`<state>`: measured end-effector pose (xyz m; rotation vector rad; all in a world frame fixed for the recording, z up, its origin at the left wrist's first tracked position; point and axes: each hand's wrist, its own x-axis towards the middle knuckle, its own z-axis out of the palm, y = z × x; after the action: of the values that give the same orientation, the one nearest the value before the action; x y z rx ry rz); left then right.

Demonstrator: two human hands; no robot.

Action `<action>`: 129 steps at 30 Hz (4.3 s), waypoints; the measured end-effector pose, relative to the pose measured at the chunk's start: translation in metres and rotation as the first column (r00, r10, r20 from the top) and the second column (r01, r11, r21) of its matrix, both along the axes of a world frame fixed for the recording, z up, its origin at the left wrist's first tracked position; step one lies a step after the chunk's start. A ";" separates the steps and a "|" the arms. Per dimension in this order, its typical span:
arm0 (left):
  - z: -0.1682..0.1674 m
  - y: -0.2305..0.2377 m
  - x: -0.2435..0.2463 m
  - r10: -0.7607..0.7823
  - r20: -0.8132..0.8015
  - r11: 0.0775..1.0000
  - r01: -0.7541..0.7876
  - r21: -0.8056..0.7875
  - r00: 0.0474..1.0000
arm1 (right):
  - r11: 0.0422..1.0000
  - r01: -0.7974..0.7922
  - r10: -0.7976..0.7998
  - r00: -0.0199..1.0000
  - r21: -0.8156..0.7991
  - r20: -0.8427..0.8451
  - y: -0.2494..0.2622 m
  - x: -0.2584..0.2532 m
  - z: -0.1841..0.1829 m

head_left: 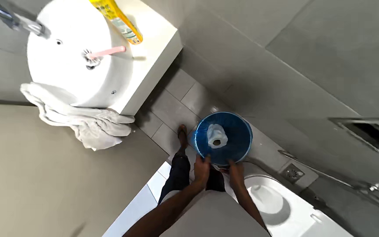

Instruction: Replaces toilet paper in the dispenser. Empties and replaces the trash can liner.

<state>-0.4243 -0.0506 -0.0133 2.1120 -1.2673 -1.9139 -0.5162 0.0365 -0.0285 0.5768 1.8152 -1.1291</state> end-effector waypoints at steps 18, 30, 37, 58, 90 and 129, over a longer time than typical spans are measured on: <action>0.066 -0.121 -0.110 -0.814 -0.461 0.448 0.888 -0.109 0.354 | 0.873 -0.289 0.426 0.845 0.394 -0.325 0.098 -0.008 0.130; 0.118 -0.009 -0.124 -0.817 -0.231 -0.359 0.779 -0.514 -0.528 | 0.841 0.180 0.172 0.806 0.511 -0.567 0.145 0.142 0.156; 0.154 0.115 -0.059 -0.356 -0.125 -0.777 0.368 -0.511 -0.926 | 0.713 0.269 0.115 0.866 0.647 -0.487 0.187 0.229 0.174; 0.063 0.227 0.175 -0.098 -0.162 -0.955 0.139 -0.264 -0.982 | -0.374 0.872 -0.860 -0.197 0.317 -0.471 0.118 0.540 0.082; 0.079 0.341 0.343 0.690 -0.123 -0.672 -0.567 -0.477 -0.713 | -0.221 0.745 -0.753 0.280 0.630 -0.596 0.108 0.615 0.135; -0.090 0.241 0.475 0.974 -0.054 -0.225 -0.944 -0.241 -0.218 | -0.785 0.351 -0.599 -0.643 0.510 -0.478 0.022 0.627 -0.160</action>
<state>0.0504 0.1906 -0.1031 1.8733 0.5145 -0.6673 0.1106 0.0582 -0.1881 3.4777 0.2004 -0.8645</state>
